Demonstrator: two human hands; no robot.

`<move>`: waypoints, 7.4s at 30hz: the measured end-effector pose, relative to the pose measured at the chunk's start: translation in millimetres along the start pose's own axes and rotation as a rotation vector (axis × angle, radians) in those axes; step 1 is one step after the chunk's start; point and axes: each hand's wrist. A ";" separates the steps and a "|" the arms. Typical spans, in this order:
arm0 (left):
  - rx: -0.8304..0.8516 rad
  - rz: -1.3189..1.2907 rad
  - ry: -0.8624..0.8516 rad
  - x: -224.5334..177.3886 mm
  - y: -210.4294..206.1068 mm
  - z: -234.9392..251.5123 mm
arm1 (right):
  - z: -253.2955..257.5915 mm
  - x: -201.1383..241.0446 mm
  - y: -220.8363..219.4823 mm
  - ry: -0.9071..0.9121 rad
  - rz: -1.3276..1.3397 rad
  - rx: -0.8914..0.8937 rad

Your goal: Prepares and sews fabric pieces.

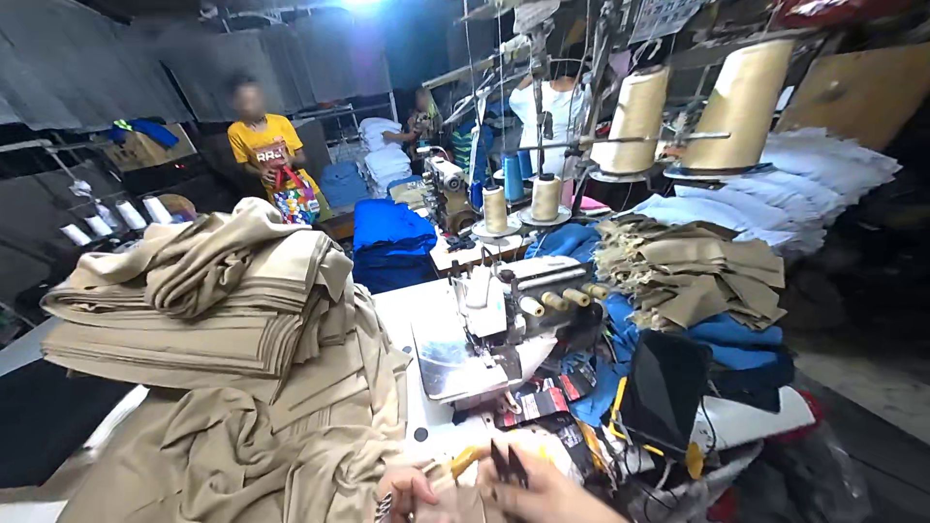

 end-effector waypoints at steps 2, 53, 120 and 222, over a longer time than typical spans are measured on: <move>0.119 0.383 -0.027 -4.4 11.8 -7.1 | 4.0 -0.8 6.9 0.013 0.035 -0.053; 0.721 0.871 0.362 20.2 102.8 73.0 | 53.2 -69.3 -4.0 0.023 -0.296 0.320; 0.162 1.210 -0.297 -8.3 79.5 39.5 | 30.3 -63.2 -30.4 0.347 -0.809 -0.449; 0.498 1.101 -0.684 -21.3 -39.1 96.6 | 15.6 -20.3 65.8 0.697 -0.619 -0.354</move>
Point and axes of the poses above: each hand's wrist, its own z-axis towards the middle knuckle, its own y-axis out of the back of the hand, x = y × z, and after that the axes turned 4 degrees about -x, right-handed
